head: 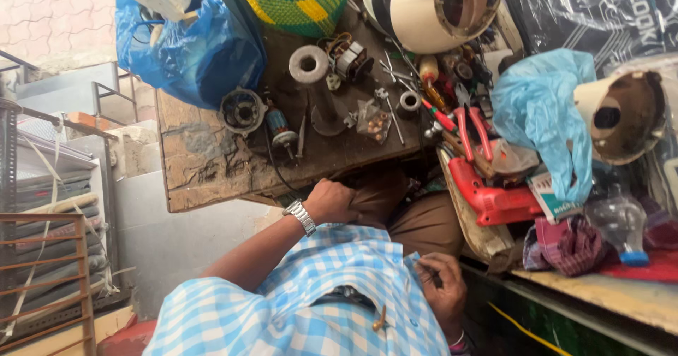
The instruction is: The person sits on the floor in a cluttered workshop and uses a hammer to tap a small metal component held in their left hand. They then reach into a white container to retrieve small parts and continue manipulating the mechanical assembly on their lap.
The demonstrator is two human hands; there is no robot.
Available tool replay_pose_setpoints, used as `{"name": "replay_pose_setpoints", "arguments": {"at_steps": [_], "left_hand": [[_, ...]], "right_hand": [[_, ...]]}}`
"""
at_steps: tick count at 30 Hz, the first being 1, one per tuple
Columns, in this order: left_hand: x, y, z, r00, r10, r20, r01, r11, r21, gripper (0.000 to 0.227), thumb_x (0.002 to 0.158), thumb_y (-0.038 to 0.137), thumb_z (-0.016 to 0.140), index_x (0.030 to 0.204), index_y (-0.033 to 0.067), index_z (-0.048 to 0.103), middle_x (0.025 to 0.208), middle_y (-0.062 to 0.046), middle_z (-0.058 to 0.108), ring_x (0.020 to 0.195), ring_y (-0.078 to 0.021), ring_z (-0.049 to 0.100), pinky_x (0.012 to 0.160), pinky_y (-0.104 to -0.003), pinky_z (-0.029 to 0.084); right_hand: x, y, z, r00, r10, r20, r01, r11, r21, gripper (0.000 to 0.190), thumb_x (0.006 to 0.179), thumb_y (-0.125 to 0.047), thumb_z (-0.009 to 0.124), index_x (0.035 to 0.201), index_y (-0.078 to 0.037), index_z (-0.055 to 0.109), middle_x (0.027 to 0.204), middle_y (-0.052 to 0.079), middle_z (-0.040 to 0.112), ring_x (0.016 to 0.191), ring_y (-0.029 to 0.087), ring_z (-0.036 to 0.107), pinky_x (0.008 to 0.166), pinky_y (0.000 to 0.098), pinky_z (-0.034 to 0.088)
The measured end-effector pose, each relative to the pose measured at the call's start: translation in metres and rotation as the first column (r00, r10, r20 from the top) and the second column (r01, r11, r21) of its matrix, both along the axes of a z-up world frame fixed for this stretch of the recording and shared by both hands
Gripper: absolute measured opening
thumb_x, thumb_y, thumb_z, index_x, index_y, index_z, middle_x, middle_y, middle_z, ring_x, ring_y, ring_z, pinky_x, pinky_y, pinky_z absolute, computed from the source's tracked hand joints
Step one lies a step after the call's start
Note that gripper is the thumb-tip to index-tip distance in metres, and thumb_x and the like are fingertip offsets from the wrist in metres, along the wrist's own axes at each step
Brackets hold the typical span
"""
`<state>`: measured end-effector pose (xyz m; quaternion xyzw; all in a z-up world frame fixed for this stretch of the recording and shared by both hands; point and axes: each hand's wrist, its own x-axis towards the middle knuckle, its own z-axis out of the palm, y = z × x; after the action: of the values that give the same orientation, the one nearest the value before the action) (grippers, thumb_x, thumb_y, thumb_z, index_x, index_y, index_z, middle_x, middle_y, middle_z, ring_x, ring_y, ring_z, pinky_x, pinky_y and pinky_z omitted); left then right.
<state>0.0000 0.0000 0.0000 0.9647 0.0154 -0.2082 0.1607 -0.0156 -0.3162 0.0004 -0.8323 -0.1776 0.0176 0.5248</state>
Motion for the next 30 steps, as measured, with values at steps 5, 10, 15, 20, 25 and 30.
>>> {"name": "replay_pose_setpoints", "arguments": {"at_steps": [5, 10, 15, 20, 25, 30], "left_hand": [[0.006, -0.016, 0.035, 0.990, -0.009, 0.143, 0.008, 1.000, 0.008, 0.038, 0.082, 0.049, 0.073, 0.089, 0.0109, 0.073, 0.087, -0.014, 0.074, 0.082, -0.0342, 0.071, 0.075, -0.048, 0.053], [0.020, -0.012, 0.090, 0.946, -0.002, 0.324, 0.022, 0.998, -0.056, 0.034, 0.084, 0.040, 0.074, 0.094, 0.0078, 0.068, 0.080, -0.011, 0.074, 0.079, -0.0319, 0.071, 0.072, -0.050, 0.050], [0.017, -0.001, 0.106, 0.895, 0.154, 0.418, 0.042, 0.905, -0.423, 0.034, 0.085, 0.029, 0.077, 0.110, 0.0055, 0.071, 0.093, -0.012, 0.078, 0.085, -0.0297, 0.074, 0.070, -0.042, 0.057], [0.013, 0.017, 0.080, 0.941, 0.321, 0.105, -0.057, 0.457, -0.887, 0.043, 0.092, 0.022, 0.078, 0.128, -0.0005, 0.067, 0.105, -0.011, 0.079, 0.096, -0.0139, 0.074, 0.082, -0.028, 0.060], [0.034, 0.047, 0.037, 0.878, 0.457, -0.142, -0.205, 0.091, -0.975, 0.043, 0.093, 0.013, 0.075, 0.131, -0.0049, 0.065, 0.110, -0.008, 0.077, 0.095, -0.0110, 0.072, 0.082, -0.025, 0.060], [0.054, 0.073, 0.011, 0.839, 0.449, -0.307, -0.276, -0.135, -0.952, 0.037, 0.093, 0.004, 0.074, 0.127, -0.0087, 0.066, 0.106, -0.010, 0.077, 0.092, -0.0133, 0.073, 0.082, -0.026, 0.060]], "right_hand": [[0.005, -0.003, 0.023, 0.988, 0.042, 0.146, -0.049, 0.998, 0.045, 0.017, 0.083, -0.007, 0.079, 0.099, -0.004, 0.073, 0.095, 0.008, 0.067, 0.087, 0.019, 0.067, 0.076, 0.0286, 0.054], [0.016, 0.005, 0.054, 0.986, 0.016, 0.165, -0.020, 1.000, 0.024, 0.018, 0.082, -0.005, 0.079, 0.099, -0.004, 0.074, 0.095, 0.008, 0.067, 0.086, 0.020, 0.068, 0.075, 0.0295, 0.054], [0.033, 0.039, 0.080, 0.981, 0.048, 0.186, -0.049, 0.999, 0.001, 0.017, 0.084, -0.002, 0.078, 0.100, -0.006, 0.074, 0.099, 0.007, 0.069, 0.089, 0.020, 0.068, 0.077, 0.0302, 0.054], [0.065, 0.116, 0.087, 0.894, 0.151, 0.422, -0.103, 0.985, -0.135, 0.021, 0.080, -0.001, 0.079, 0.100, -0.007, 0.076, 0.096, 0.008, 0.064, 0.091, 0.027, 0.064, 0.079, 0.0376, 0.051], [0.102, 0.180, 0.067, 0.852, 0.260, 0.455, -0.172, 0.959, -0.227, 0.025, 0.083, 0.003, 0.074, 0.107, -0.006, 0.074, 0.100, 0.008, 0.065, 0.097, 0.030, 0.065, 0.085, 0.0409, 0.052], [0.120, 0.206, 0.052, 0.856, 0.295, 0.425, -0.176, 0.938, -0.297, 0.029, 0.085, 0.003, 0.072, 0.113, -0.005, 0.073, 0.106, 0.010, 0.068, 0.101, 0.031, 0.066, 0.087, 0.0413, 0.054]]}}
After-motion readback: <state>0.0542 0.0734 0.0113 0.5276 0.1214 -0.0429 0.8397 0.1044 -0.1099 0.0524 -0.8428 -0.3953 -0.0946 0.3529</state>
